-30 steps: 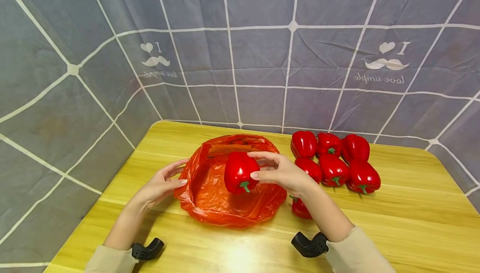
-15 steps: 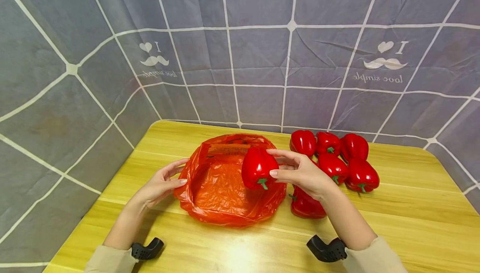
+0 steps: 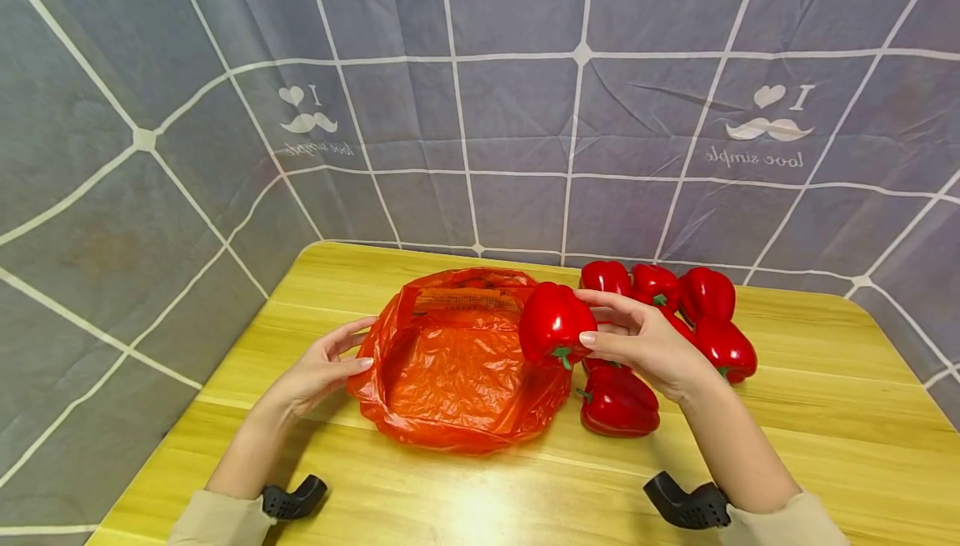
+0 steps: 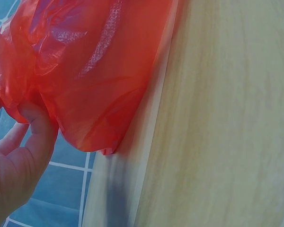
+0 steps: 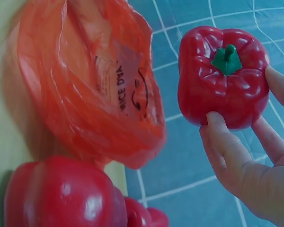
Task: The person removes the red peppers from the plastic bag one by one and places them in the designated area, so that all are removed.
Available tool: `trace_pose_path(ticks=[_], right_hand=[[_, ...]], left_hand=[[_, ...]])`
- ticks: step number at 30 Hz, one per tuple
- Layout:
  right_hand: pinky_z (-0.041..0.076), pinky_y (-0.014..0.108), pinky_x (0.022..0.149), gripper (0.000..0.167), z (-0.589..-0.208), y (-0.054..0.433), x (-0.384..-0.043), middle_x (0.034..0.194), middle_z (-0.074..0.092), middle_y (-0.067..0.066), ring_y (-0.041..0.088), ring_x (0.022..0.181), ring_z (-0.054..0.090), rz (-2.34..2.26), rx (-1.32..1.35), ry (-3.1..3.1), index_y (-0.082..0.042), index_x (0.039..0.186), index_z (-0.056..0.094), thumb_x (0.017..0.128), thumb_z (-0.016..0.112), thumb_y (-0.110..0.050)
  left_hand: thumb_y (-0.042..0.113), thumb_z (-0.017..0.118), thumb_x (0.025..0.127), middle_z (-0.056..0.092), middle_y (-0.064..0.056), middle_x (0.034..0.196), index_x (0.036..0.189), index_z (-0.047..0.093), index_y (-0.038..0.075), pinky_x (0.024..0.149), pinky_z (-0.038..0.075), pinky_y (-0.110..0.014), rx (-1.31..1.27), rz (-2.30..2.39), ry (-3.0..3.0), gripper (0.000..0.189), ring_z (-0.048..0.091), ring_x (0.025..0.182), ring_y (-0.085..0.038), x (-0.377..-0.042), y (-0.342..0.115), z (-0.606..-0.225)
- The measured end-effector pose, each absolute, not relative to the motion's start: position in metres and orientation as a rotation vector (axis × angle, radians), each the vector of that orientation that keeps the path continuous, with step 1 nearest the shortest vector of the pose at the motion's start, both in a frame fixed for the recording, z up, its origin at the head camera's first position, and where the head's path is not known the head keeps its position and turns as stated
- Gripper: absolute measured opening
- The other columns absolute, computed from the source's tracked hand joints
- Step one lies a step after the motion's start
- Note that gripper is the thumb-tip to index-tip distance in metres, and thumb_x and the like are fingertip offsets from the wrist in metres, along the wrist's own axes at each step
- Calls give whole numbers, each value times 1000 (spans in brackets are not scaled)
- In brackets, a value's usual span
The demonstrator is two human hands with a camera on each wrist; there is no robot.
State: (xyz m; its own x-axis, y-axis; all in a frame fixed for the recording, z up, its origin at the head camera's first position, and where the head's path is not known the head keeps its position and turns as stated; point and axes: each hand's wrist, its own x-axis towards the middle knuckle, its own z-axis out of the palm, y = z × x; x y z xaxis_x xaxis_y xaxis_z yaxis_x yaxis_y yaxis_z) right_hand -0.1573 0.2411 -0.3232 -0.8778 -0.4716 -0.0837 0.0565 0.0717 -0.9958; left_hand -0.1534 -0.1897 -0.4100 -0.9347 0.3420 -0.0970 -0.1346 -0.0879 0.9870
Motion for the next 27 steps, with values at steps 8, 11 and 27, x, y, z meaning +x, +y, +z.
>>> trace_pose_path(ticks=[8,11,27], right_hand=[[54,31,76,44,-325,259,-154,117,56,-1,19,93,62,-1894,-403,1969,-27,130,52,93,52,-3],[54,33,75,45,-327,266,-153,118,56,-2,19,93,62,-1916,-407,1957,-28,130,52,93,50,-3],[53,28,80,50,-339,302,-145,117,54,-2,16,98,59,-1995,-421,1941,-27,132,53,94,46,4]], left_hand=[[-6,62,84,41,-20,131,142,26,-4,81,53,-35,222,2095,1870,68,60,103,-25,-154,-190,-410],[-5,62,84,40,-22,133,142,26,-4,81,53,-35,221,2092,1873,68,60,102,-25,-154,-190,-410],[-6,61,85,41,-21,132,142,26,-4,81,53,-35,227,2091,1870,68,60,101,-23,-154,-189,-408]])
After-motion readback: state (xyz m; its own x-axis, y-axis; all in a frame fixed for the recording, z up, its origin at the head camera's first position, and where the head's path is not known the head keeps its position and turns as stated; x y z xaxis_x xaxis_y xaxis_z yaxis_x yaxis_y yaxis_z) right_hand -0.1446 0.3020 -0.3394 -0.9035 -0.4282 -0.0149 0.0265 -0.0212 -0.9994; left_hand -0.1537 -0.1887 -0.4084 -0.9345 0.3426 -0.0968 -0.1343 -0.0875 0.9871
